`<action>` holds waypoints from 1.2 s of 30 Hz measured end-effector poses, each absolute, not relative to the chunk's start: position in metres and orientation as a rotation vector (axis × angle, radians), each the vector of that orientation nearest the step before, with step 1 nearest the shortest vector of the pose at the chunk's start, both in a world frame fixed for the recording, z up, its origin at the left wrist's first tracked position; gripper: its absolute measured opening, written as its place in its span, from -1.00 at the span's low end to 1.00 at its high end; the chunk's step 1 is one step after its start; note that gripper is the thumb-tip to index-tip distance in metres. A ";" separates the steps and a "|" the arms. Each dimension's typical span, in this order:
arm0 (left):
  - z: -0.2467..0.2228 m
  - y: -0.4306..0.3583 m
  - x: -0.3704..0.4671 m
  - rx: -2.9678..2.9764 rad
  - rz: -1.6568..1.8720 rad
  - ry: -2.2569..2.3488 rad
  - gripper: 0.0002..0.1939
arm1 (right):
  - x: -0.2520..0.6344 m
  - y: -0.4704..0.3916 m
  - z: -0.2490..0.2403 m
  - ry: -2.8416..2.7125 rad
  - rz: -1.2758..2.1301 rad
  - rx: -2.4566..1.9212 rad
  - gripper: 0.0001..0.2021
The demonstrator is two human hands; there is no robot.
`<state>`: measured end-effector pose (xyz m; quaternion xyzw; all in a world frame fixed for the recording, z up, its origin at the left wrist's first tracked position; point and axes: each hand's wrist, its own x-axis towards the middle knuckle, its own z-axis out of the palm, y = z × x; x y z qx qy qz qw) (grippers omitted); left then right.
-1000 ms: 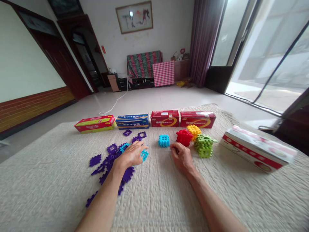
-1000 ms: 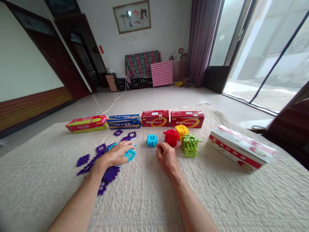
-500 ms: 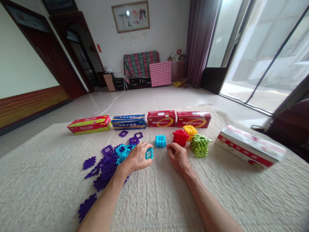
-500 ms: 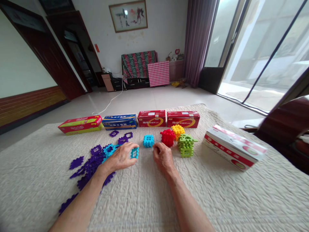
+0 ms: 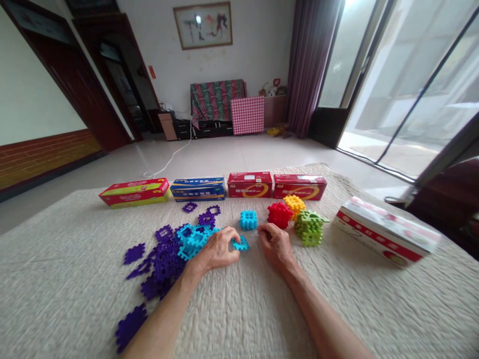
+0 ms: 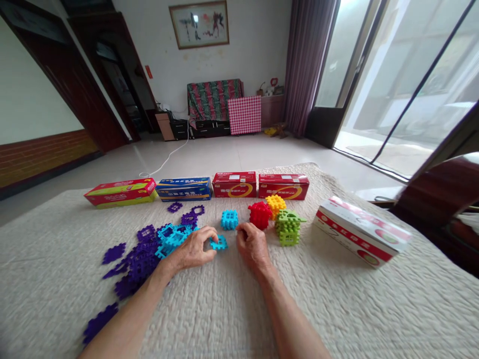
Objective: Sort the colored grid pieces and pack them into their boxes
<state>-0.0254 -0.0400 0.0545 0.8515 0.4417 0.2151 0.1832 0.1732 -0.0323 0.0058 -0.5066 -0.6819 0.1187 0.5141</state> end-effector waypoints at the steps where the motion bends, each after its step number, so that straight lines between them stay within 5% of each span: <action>1: 0.055 -0.040 -0.027 2.414 0.583 1.246 -0.74 | 0.173 -0.032 0.006 -1.641 0.282 -1.216 -0.82; 29: 0.082 0.032 0.008 2.622 0.725 1.250 -0.71 | 0.173 -0.032 0.005 -1.682 0.282 -1.205 -0.82; 36: 0.083 0.003 -0.064 2.383 0.695 1.858 -0.71 | 0.172 -0.034 0.004 -1.780 0.257 -1.234 -0.80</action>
